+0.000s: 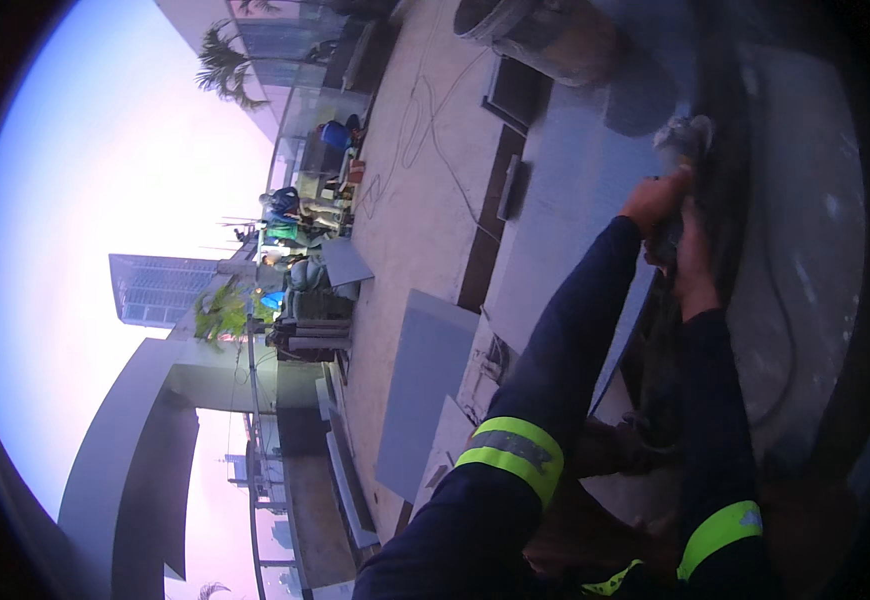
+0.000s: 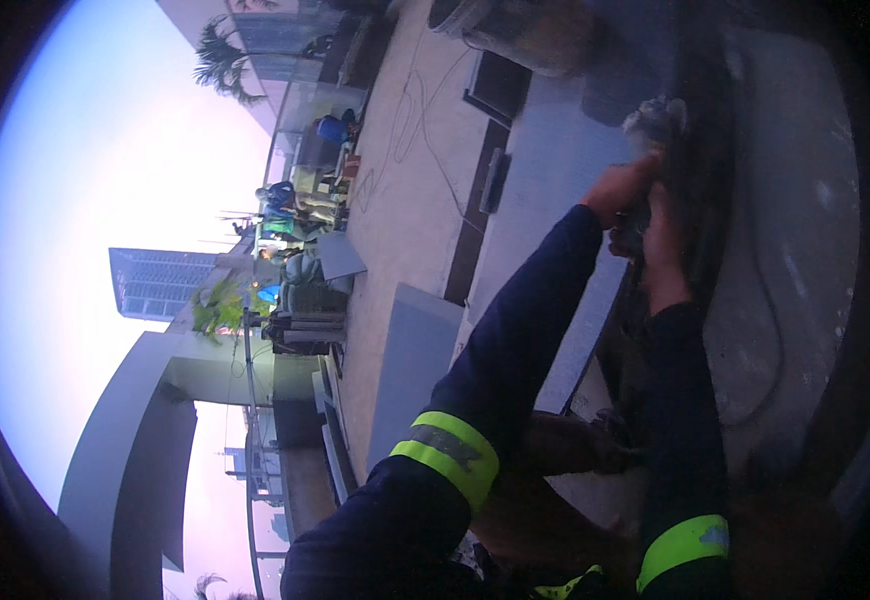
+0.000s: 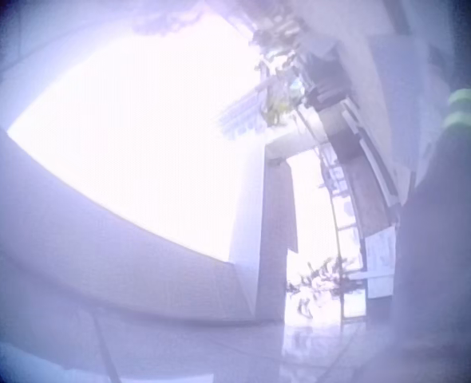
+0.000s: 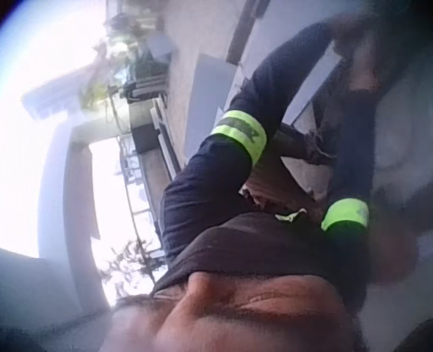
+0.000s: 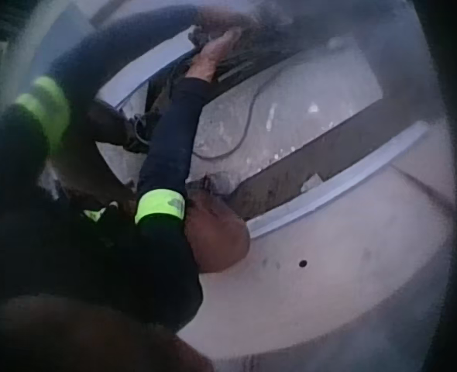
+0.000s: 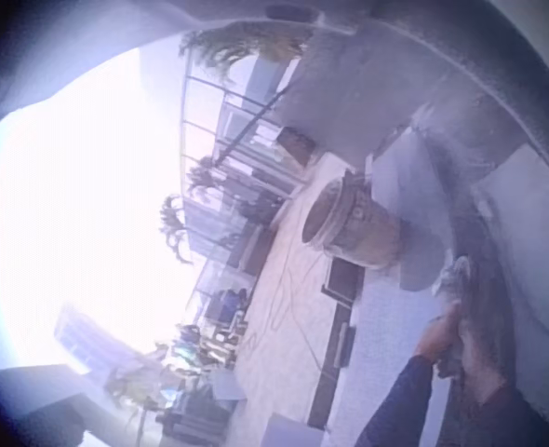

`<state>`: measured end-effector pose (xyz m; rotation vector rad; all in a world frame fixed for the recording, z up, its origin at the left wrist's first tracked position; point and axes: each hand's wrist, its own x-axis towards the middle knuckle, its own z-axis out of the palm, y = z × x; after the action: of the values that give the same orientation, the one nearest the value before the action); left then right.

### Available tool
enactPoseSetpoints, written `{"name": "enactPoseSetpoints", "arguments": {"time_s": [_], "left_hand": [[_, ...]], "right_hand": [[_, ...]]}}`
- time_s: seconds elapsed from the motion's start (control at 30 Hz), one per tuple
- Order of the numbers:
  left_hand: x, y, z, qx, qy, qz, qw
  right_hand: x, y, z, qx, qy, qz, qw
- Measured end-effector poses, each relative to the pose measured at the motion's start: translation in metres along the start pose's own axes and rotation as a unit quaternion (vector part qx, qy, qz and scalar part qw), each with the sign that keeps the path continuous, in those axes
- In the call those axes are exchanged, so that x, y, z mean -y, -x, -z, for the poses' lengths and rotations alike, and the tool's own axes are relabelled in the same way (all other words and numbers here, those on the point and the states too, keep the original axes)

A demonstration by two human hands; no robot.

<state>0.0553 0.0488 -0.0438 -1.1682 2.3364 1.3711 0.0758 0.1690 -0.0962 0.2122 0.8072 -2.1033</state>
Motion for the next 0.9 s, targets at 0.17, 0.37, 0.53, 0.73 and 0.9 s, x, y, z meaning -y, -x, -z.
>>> {"name": "enactPoseSetpoints", "arguments": {"time_s": [0.17, 0.37, 0.53, 0.73, 0.9], "left_hand": [[0.013, 0.006, 0.019, 0.03, -0.008, 0.041, 0.999], [0.004, 0.017, 0.021, 0.127, 0.194, 0.012, 0.973], [-0.002, 0.038, 0.016, 0.115, 0.176, 0.04, 0.977], [-0.004, 0.043, 0.028, 0.134, 0.166, 0.052, 0.975], [-0.011, 0.051, 0.021, 0.114, 0.156, 0.054, 0.98]], "right_hand": [[-0.008, 0.008, -0.015, -0.024, 0.016, -0.014, 0.999], [0.008, 0.026, -0.017, 0.023, -0.036, 0.005, 0.999], [0.018, 0.052, -0.018, -0.006, -0.03, 0.012, 0.999], [0.011, 0.059, -0.024, 0.02, -0.057, 0.032, 0.998], [0.0, 0.05, -0.027, -0.003, -0.05, 0.049, 0.998]]}}
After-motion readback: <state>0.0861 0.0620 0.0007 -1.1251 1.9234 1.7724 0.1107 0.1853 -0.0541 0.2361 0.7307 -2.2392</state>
